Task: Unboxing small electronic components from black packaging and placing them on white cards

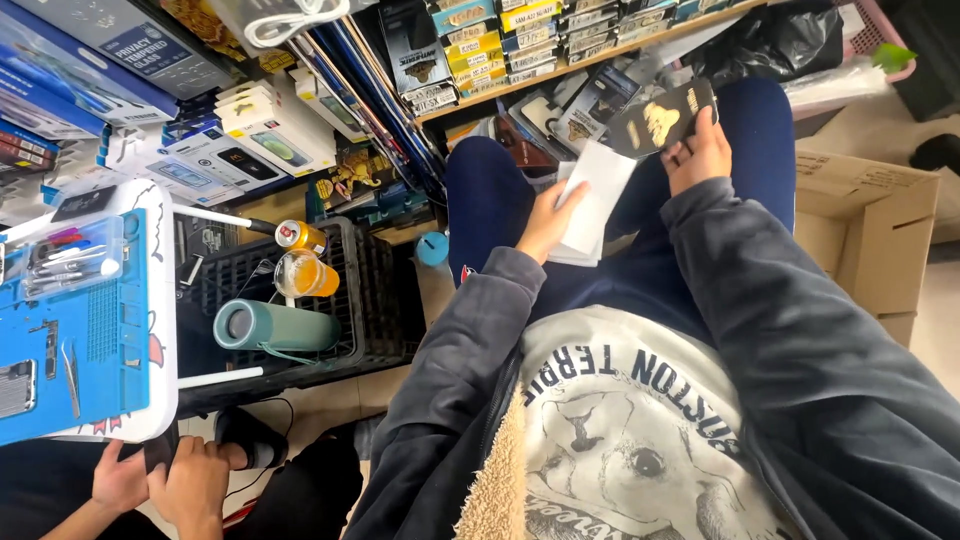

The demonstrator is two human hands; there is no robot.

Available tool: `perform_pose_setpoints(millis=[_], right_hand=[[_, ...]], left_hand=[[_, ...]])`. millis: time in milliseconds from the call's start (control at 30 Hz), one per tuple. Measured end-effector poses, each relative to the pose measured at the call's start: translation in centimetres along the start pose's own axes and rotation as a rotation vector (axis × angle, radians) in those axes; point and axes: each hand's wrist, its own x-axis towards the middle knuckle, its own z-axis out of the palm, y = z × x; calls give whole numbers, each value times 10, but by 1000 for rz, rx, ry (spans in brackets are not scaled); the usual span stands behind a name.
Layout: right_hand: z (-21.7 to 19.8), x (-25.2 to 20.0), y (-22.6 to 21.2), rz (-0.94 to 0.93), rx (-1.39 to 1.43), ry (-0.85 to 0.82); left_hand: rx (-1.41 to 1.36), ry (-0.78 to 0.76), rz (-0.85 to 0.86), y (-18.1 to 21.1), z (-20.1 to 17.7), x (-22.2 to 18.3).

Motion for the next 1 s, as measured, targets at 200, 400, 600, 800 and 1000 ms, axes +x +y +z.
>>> perform_pose_setpoints(millis=[200,400,600,800,1000], right_hand=[[-15,37,28,76,-21,-84],[-19,25,26,-226,-656,-351],[-8,-3,16,-374,-745,-458],[14,-46,-3,-275,-977,-903],[21,-71,-5,77,-863,-873]], left_hand=[[23,62,-58,19,-8,0],[48,-78,-53,34,-6,-8],[-32,-40,-72,33,-8,-7],[-111,-8,-101,38,-8,-10],[-81,76,60,20,-7,-8]])
